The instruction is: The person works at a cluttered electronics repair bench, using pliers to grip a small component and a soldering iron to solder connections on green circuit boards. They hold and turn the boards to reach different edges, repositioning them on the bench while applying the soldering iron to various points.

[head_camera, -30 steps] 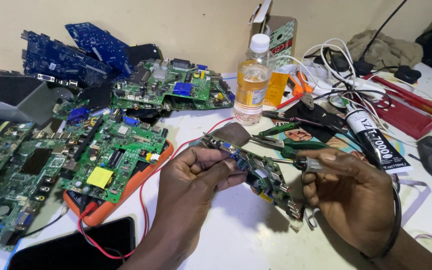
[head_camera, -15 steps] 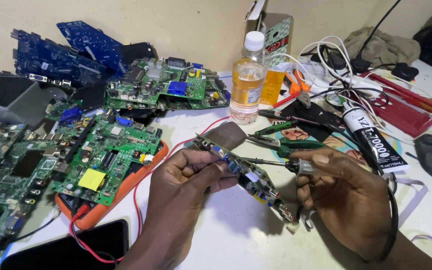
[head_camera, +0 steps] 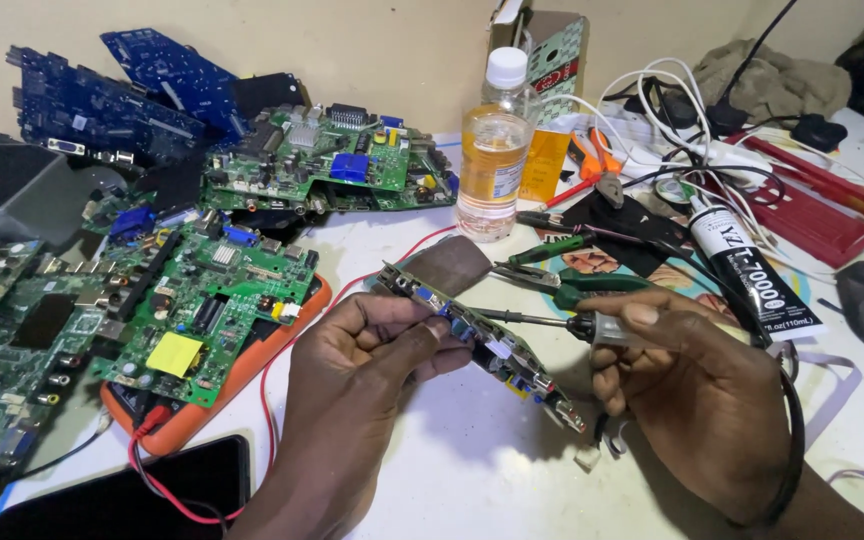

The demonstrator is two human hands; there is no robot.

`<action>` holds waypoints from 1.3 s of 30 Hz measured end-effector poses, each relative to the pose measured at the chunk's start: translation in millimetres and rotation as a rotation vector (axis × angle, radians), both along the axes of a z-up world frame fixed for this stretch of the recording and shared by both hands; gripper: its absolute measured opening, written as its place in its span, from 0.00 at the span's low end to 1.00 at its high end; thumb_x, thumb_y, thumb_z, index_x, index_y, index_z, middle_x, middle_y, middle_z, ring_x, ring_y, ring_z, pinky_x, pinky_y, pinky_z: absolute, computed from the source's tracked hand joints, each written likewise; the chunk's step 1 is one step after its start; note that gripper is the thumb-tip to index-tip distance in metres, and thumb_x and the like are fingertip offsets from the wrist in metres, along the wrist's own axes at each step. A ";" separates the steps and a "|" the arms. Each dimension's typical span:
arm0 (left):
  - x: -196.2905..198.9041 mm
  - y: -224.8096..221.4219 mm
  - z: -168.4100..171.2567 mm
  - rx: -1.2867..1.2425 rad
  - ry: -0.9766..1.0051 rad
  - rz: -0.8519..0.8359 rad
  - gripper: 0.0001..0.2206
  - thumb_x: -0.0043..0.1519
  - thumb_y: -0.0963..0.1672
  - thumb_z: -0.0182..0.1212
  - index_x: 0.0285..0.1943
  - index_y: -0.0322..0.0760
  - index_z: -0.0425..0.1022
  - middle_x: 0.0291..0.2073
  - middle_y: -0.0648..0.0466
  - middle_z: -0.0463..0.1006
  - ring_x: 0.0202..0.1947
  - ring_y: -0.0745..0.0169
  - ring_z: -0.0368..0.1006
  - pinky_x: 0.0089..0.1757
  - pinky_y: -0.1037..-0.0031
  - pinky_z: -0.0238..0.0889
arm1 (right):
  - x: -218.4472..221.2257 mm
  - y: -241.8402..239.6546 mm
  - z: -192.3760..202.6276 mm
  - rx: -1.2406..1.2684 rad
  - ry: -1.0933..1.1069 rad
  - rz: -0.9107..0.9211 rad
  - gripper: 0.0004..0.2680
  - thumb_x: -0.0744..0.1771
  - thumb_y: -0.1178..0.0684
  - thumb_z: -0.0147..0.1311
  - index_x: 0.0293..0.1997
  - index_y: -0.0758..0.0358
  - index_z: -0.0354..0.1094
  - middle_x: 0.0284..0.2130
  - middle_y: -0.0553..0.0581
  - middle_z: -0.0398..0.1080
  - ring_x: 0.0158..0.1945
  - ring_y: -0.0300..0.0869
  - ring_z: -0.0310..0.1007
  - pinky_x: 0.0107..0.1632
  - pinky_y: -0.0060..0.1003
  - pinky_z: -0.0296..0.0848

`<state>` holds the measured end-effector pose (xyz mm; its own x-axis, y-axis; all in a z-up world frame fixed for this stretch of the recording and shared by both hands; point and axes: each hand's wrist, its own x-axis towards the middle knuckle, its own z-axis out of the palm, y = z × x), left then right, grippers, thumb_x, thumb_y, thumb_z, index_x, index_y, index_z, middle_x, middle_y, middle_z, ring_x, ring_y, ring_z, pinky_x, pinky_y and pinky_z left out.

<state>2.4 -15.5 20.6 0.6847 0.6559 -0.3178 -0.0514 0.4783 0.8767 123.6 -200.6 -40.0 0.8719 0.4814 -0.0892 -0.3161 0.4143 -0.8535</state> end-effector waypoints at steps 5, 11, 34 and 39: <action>-1.6 -1.0 1.1 0.000 0.001 0.002 0.05 0.59 0.32 0.62 0.43 0.17 0.75 0.35 0.31 0.83 0.34 0.38 0.82 0.43 0.60 0.79 | -0.1 -0.1 -1.6 0.003 -0.021 -0.005 0.15 0.66 0.53 0.49 0.50 0.77 0.74 0.12 0.50 0.55 0.24 0.48 0.69 0.24 0.36 0.61; -1.4 -1.1 -1.0 0.001 -0.025 0.006 0.05 0.58 0.32 0.63 0.42 0.16 0.75 0.35 0.32 0.83 0.34 0.38 0.82 0.44 0.60 0.81 | -2.1 0.6 1.5 -0.007 -0.016 0.000 0.15 0.66 0.53 0.49 0.52 0.77 0.74 0.12 0.47 0.53 0.26 0.47 0.69 0.25 0.35 0.61; -1.5 3.8 -9.4 -0.055 -0.089 0.006 0.05 0.56 0.29 0.64 0.38 0.16 0.74 0.35 0.32 0.81 0.35 0.38 0.80 0.44 0.53 0.82 | 0.4 0.6 1.6 -0.043 -0.026 0.012 0.18 0.66 0.52 0.48 0.54 0.77 0.74 0.12 0.46 0.53 0.25 0.47 0.68 0.25 0.36 0.59; -1.6 3.2 -9.4 -0.043 -0.081 -0.007 0.04 0.55 0.30 0.64 0.38 0.16 0.76 0.33 0.32 0.82 0.34 0.40 0.81 0.44 0.55 0.82 | -0.7 2.6 3.7 -0.054 -0.049 -0.020 0.18 0.66 0.52 0.48 0.53 0.79 0.74 0.12 0.45 0.51 0.24 0.48 0.67 0.25 0.38 0.57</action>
